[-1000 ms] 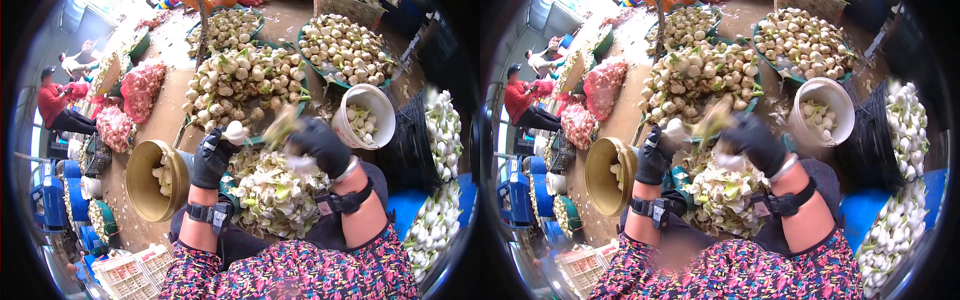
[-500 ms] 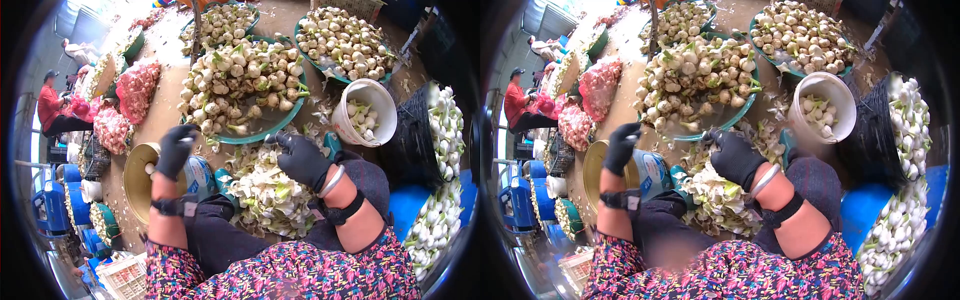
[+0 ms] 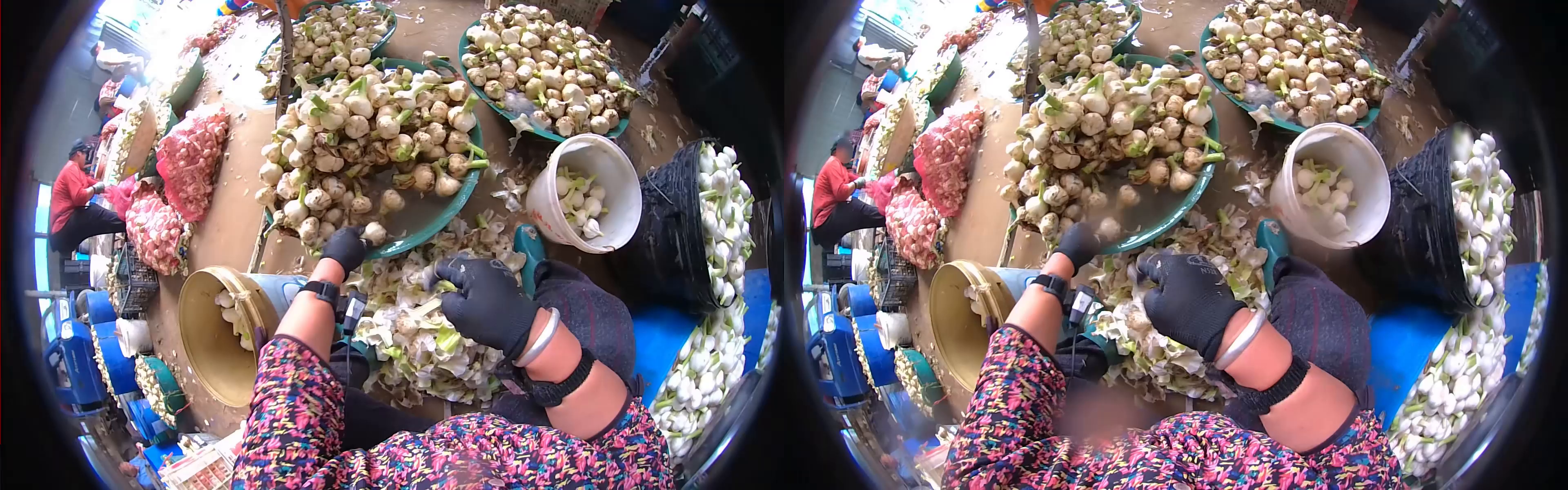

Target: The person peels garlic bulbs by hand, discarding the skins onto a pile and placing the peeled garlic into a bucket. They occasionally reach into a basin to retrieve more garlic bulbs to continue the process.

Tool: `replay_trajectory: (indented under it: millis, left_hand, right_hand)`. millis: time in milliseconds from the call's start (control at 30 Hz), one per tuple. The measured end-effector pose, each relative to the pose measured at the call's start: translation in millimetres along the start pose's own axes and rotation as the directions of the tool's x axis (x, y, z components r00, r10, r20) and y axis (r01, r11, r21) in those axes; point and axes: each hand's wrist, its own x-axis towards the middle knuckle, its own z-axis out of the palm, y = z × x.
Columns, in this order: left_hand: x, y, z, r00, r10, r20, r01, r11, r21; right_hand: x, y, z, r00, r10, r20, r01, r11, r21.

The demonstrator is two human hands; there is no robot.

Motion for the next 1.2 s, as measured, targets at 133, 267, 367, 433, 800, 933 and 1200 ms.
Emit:
replay_trajectory:
  millis: [133, 267, 367, 433, 800, 933, 1200]
  left_hand:
    - [-62.9, 32.1, -58.6, 0.991, 0.113, 0.068, -0.030, 0.696, -0.717]
    - [-145.2, 75.5, -108.5, 0.953, 0.298, 0.048, -0.047, 0.306, -0.951]
    - [-181.5, 85.6, -117.6, 0.939, 0.309, -0.153, -0.151, -0.029, -0.988]
    - [-189.2, 85.1, -112.3, 0.911, 0.353, -0.213, -0.187, -0.105, -0.977]
    - [-187.0, 88.9, -73.6, 0.860, 0.266, -0.436, -0.504, 0.299, -0.810]
    - [-197.6, 100.7, -79.2, 0.942, 0.160, -0.296, -0.254, -0.238, -0.937]
    - [-192.2, 105.8, -86.7, 0.877, 0.182, -0.444, -0.474, 0.186, -0.861]
  right_hand:
    - [6.2, 1.7, 22.2, 0.917, -0.207, -0.340, 0.231, 0.973, 0.028]
    - [26.1, 3.1, 39.6, 0.801, -0.404, -0.441, 0.475, 0.878, 0.057]
    - [16.4, -12.2, 42.9, 0.916, -0.243, -0.319, 0.400, 0.492, 0.773]
    - [10.3, -20.0, 40.6, 0.934, -0.205, -0.292, 0.355, 0.432, 0.829]
    - [1.8, -7.6, 46.2, 0.962, -0.131, -0.239, 0.268, 0.304, 0.914]
    - [-0.9, -12.8, 38.4, 0.988, 0.027, -0.154, 0.151, 0.103, 0.983]
    - [3.8, -11.1, 47.0, 0.931, -0.070, -0.358, 0.355, 0.404, 0.843]
